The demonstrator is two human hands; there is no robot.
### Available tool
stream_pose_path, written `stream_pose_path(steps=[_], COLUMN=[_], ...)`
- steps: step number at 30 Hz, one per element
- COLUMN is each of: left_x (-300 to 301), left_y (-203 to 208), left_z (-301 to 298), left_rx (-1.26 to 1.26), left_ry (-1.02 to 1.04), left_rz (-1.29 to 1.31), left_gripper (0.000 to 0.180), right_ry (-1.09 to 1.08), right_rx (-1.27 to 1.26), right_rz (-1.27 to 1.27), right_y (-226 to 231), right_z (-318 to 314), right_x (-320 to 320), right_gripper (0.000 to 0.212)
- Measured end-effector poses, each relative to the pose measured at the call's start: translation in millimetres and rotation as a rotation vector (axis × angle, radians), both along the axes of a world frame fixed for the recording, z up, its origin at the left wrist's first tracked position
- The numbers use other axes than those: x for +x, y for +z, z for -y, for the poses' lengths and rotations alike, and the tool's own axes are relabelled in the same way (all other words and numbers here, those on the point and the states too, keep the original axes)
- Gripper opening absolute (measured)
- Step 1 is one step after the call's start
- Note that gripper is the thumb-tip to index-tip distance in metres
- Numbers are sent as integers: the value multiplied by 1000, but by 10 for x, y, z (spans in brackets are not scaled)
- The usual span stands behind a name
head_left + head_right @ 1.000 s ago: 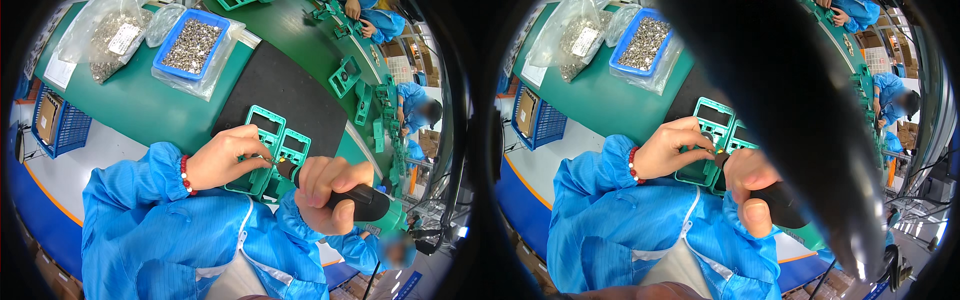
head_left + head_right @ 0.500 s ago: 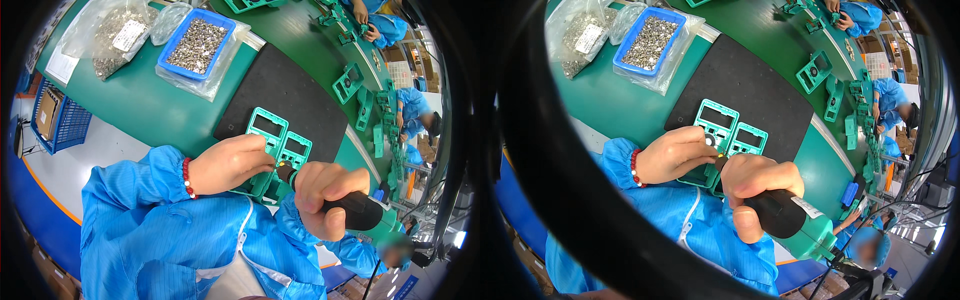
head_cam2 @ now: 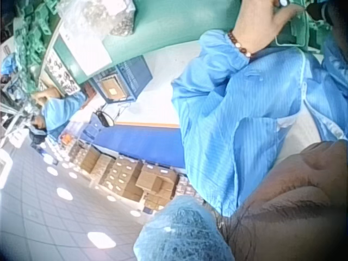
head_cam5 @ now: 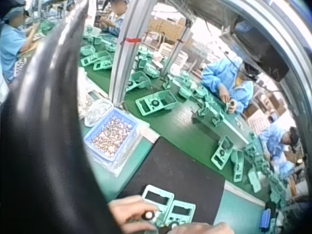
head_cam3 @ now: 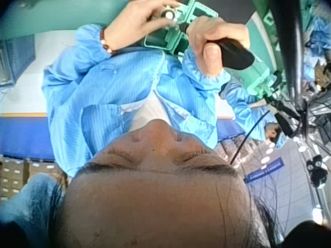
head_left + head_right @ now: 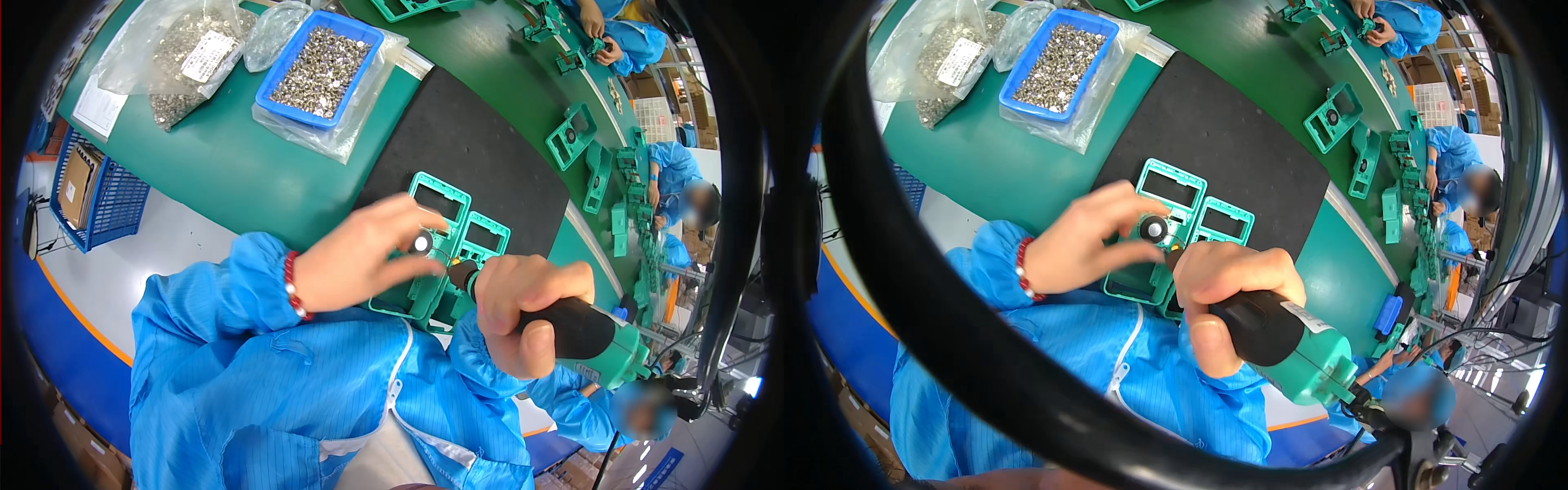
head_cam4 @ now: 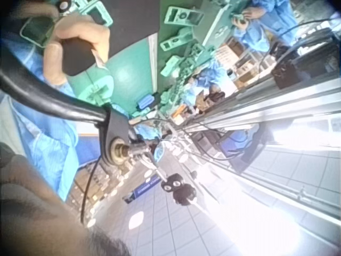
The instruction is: The worker is assembling digital multimeter housings by inserting internal components and using an electric screwdriver to secure them.
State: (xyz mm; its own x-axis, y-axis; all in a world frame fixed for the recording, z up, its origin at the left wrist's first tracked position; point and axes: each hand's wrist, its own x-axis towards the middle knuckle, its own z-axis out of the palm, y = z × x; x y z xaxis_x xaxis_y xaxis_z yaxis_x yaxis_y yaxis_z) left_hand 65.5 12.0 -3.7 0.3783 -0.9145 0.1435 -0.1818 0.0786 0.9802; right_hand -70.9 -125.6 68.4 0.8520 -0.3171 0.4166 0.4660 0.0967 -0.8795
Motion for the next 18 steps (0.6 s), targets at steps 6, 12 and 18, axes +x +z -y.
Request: stream_pose_path(steps=[6,12,18], left_x=[279,183,173], left_y=[-253,-172,-134], left_z=[-139,-164,-174], left_rx=[-6,84,144], left_ry=[-76,5,-58], left_rz=[-725,-792,-640], left_gripper=[29,28,21], right_ry=[-57,-143,-245], right_rx=[-45,-63,-106], right_rz=[6,-49,-85], right_y=[-212,-306,-347], right_z=[-20,-91,-100], right_x=[-76,-34,-8], right_gripper=[30,25,25])
